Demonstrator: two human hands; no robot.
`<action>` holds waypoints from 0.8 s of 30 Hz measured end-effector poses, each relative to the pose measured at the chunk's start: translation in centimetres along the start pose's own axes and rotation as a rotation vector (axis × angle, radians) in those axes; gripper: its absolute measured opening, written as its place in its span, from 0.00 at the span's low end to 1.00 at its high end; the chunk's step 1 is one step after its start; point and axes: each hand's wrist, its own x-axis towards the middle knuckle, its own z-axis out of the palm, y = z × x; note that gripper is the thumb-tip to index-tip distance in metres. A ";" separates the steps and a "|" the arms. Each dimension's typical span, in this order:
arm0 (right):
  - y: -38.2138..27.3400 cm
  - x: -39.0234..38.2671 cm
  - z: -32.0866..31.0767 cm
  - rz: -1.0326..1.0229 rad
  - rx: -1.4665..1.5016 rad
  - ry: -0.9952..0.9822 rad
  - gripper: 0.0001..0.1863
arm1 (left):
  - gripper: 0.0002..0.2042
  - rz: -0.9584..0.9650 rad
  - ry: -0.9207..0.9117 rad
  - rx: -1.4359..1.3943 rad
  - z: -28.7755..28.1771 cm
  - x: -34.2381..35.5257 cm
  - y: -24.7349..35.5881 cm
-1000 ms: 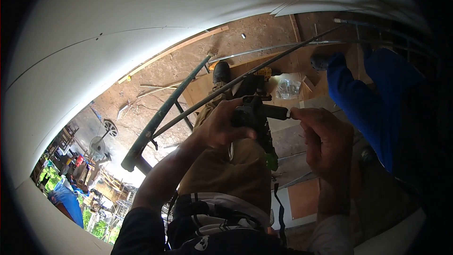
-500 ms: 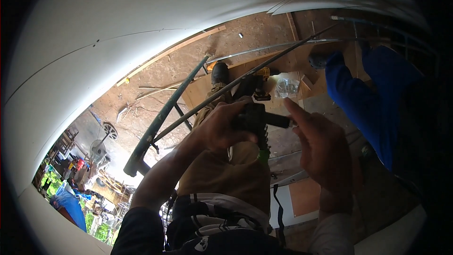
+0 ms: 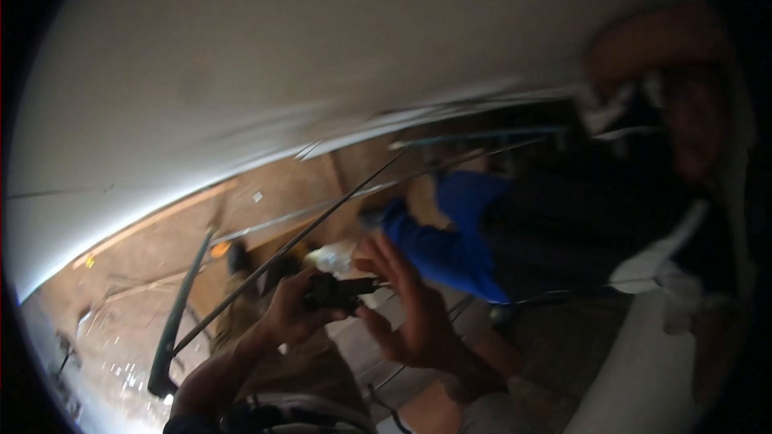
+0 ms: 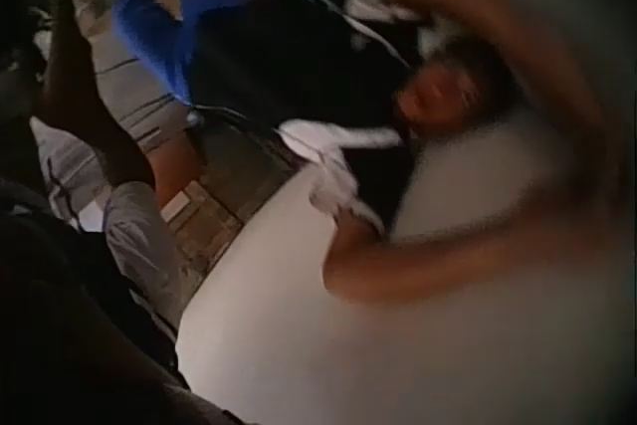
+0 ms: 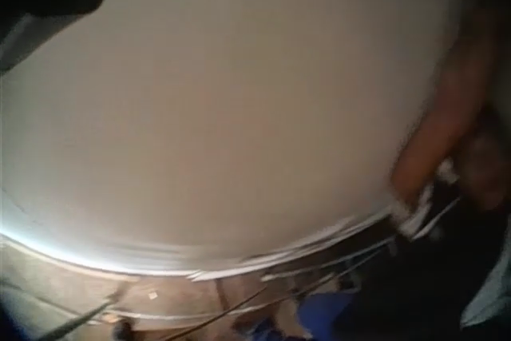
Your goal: The recorder is installing drywall panels onto a ceiling or upper wall structure using a drill and a rivet tool.
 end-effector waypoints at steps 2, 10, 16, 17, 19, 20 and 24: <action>-2.4 0.3 -1.1 -0.055 0.079 0.010 0.48 | 0.20 -0.081 -0.025 0.025 0.7 0.9 2.2; -8.7 -1.1 -6.1 -0.106 -0.020 0.133 0.52 | 0.20 0.152 -0.004 -0.096 4.4 5.2 9.6; -12.7 -3.7 -10.4 0.075 -0.578 0.041 0.35 | 0.20 0.286 -0.065 -0.349 7.1 7.6 15.6; -12.8 -4.0 -10.9 0.063 -0.591 0.030 0.35 | 0.20 0.302 -0.052 -0.354 7.6 8.4 17.0; -12.9 -4.8 -11.9 0.028 -0.744 0.289 0.25 | 0.21 0.296 -0.102 -0.282 8.9 9.7 19.7; -13.5 -4.7 -12.4 0.019 -0.749 0.277 0.25 | 0.21 0.303 -0.089 -0.286 9.2 10.1 20.8; -17.5 -3.8 -14.6 -0.169 -1.157 0.458 0.21 | 0.26 0.401 -0.276 -0.333 9.0 11.8 26.0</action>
